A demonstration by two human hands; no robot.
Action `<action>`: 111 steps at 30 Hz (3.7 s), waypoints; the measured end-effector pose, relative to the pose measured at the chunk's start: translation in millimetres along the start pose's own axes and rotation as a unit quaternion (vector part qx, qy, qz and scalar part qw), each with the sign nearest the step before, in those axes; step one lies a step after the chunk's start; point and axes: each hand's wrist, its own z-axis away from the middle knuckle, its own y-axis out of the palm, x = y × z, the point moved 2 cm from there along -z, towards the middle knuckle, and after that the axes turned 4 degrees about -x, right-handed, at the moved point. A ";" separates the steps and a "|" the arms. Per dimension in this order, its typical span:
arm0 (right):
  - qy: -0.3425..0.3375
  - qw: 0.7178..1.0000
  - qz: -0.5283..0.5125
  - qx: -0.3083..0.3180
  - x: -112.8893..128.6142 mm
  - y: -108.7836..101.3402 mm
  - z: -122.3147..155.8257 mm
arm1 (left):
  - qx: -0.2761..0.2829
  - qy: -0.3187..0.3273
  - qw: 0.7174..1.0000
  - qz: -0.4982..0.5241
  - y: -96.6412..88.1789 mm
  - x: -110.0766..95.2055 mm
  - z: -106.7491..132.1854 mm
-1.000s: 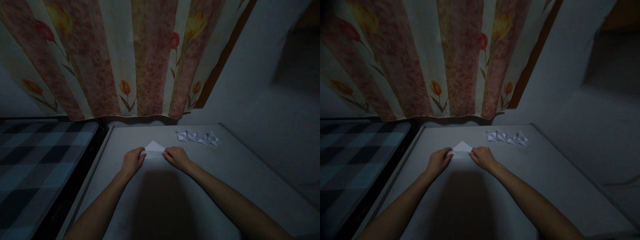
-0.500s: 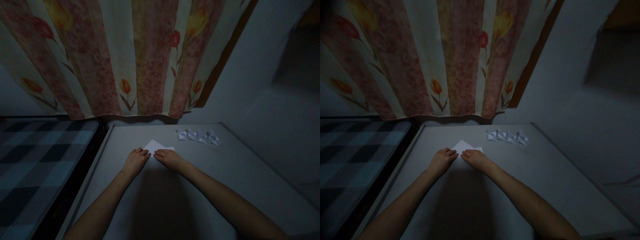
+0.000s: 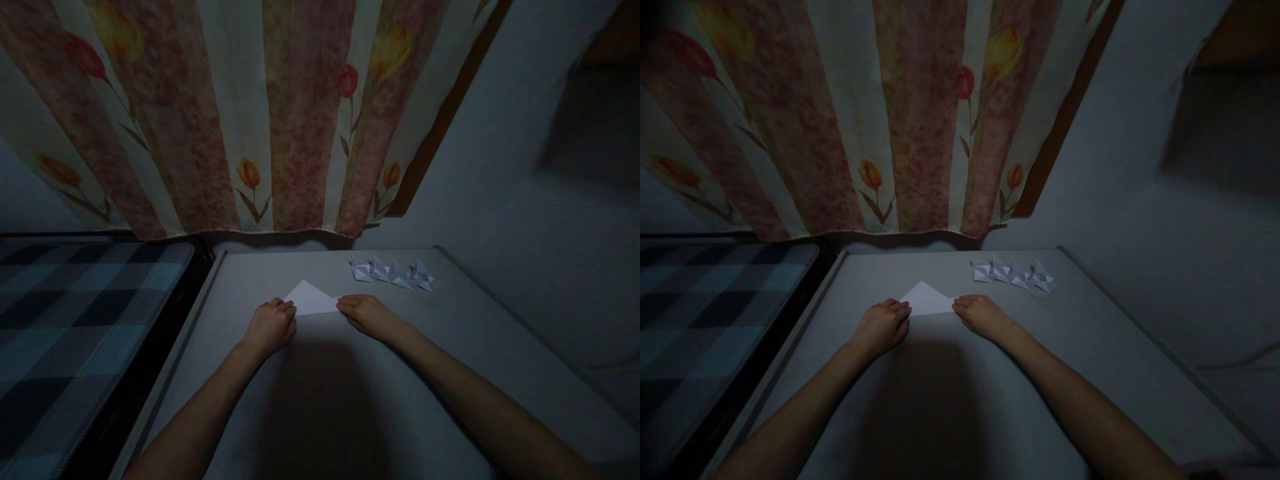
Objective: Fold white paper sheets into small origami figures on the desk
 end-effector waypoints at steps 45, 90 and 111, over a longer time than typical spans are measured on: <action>0.212 0.712 -0.628 -0.233 92.8 -2.1 -75.3 | -0.174 -0.133 0.889 0.401 11.1 -18.6 1.3; 0.331 0.747 -0.486 -0.311 80.1 -7.0 -82.4 | -0.295 -0.061 0.937 0.178 4.2 -19.9 6.6; 0.048 0.959 -0.234 -0.155 16.6 16.6 -29.9 | -0.251 -0.063 0.941 0.220 10.7 25.3 4.2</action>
